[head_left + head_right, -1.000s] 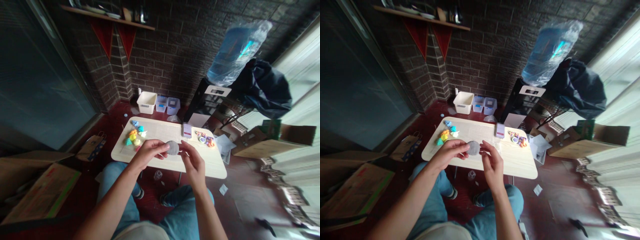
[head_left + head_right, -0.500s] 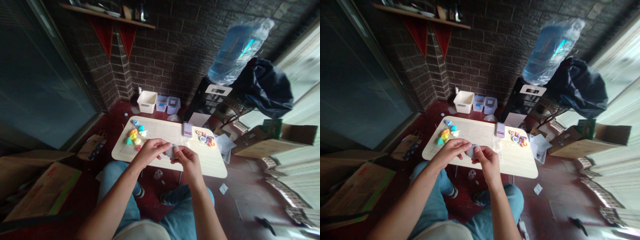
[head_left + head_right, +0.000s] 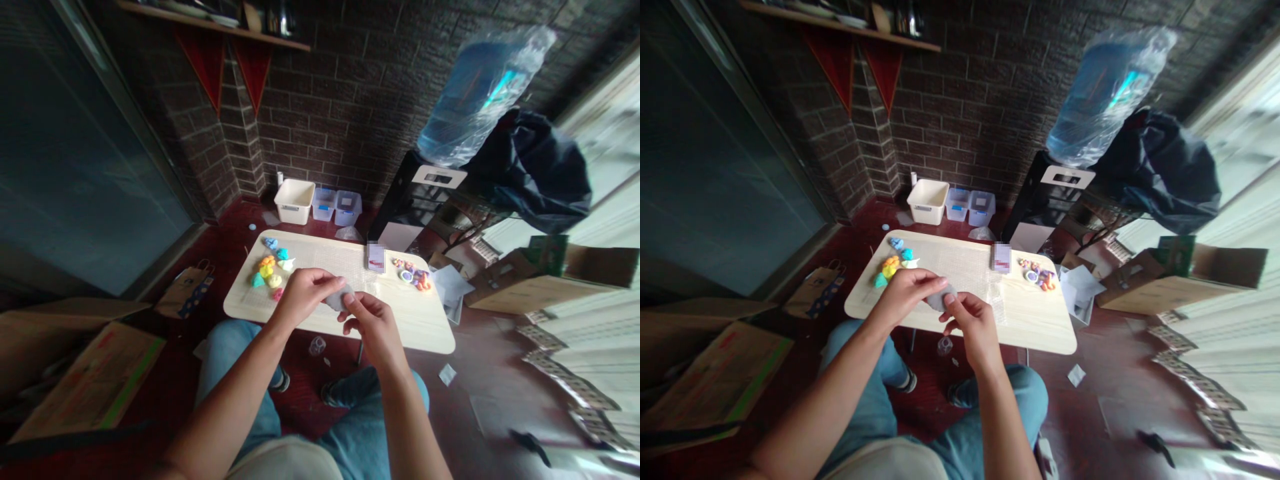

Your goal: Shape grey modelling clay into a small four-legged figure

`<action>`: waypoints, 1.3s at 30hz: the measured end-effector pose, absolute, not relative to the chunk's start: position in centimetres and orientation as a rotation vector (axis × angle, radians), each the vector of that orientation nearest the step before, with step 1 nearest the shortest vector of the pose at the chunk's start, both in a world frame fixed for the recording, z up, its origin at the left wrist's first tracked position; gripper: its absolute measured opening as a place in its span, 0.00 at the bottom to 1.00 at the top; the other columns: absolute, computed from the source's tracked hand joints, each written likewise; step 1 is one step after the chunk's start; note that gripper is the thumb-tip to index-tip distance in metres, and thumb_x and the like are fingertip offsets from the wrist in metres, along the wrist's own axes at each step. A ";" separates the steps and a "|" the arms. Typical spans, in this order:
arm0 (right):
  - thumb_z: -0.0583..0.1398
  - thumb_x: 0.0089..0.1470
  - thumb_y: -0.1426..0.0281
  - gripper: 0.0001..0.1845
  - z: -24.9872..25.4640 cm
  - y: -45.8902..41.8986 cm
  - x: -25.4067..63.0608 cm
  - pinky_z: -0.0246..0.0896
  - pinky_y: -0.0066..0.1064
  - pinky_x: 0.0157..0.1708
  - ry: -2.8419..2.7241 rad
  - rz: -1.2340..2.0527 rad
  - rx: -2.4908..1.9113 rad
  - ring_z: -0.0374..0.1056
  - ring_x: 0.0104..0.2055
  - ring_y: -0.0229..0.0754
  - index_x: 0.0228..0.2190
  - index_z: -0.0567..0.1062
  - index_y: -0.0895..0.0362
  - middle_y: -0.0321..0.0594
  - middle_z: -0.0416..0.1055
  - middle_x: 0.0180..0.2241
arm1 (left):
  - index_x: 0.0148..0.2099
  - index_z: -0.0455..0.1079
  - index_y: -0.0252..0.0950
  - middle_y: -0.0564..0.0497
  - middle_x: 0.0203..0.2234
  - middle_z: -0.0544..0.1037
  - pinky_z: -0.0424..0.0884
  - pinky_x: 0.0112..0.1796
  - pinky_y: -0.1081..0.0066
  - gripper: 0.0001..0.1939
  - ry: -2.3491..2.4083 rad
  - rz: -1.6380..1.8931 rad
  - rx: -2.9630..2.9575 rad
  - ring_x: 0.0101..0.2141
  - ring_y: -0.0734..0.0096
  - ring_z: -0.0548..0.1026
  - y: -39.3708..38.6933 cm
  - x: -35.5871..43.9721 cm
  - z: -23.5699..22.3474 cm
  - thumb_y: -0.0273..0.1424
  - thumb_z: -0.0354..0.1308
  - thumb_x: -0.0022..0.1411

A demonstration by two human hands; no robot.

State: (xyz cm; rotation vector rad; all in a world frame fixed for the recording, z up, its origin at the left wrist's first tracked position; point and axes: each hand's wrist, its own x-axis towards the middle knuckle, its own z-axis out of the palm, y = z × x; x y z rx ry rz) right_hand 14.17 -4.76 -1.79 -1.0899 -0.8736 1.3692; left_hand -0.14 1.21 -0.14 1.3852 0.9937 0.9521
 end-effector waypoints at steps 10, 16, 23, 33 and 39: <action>0.69 0.45 0.58 0.17 -2.1 -4.1 14.9 0.55 0.24 0.17 -0.790 1.395 -1.129 0.63 0.21 0.34 0.24 0.76 0.59 0.37 0.72 0.22 | 0.35 0.76 0.32 0.48 0.27 0.79 0.69 0.26 0.75 0.20 0.969 0.853 1.297 0.27 0.71 0.75 1.8 0.4 -0.8 0.46 0.62 0.55; 0.70 0.42 0.56 0.19 -2.4 -3.2 16.2 0.52 0.22 0.15 -0.732 1.480 -1.205 0.66 0.22 0.34 0.25 0.76 0.60 0.40 0.76 0.25 | 0.39 0.74 0.33 0.48 0.31 0.79 0.69 0.25 0.78 0.18 0.999 0.828 1.279 0.30 0.73 0.75 3.2 0.8 -2.0 0.42 0.65 0.53; 0.69 0.46 0.62 0.14 -5.7 -0.5 18.4 0.41 0.17 0.11 -0.618 1.665 -1.152 0.57 0.17 0.28 0.23 0.73 0.60 0.34 0.71 0.20 | 0.44 0.72 0.33 0.46 0.32 0.79 0.70 0.25 0.76 0.27 1.112 0.759 1.317 0.29 0.71 0.76 6.5 0.5 -6.1 0.53 0.55 0.59; 0.60 0.52 0.65 0.09 -9.6 1.4 21.8 0.32 0.13 0.10 -0.504 1.948 -1.032 0.42 0.16 0.27 0.25 0.68 0.56 0.26 0.56 0.16 | 0.54 0.67 0.35 0.44 0.50 0.73 0.73 0.46 0.56 0.17 1.470 0.559 1.680 0.46 0.62 0.74 9.4 1.1 -18.5 0.36 0.56 0.66; 0.61 0.55 0.59 0.14 -11.6 2.5 21.9 0.36 0.17 0.11 -0.570 1.827 -1.216 0.47 0.16 0.27 0.28 0.70 0.57 0.27 0.58 0.19 | 0.56 0.67 0.35 0.43 0.52 0.71 0.72 0.47 0.54 0.18 1.573 0.489 1.885 0.48 0.60 0.73 9.0 2.1 -21.5 0.36 0.56 0.66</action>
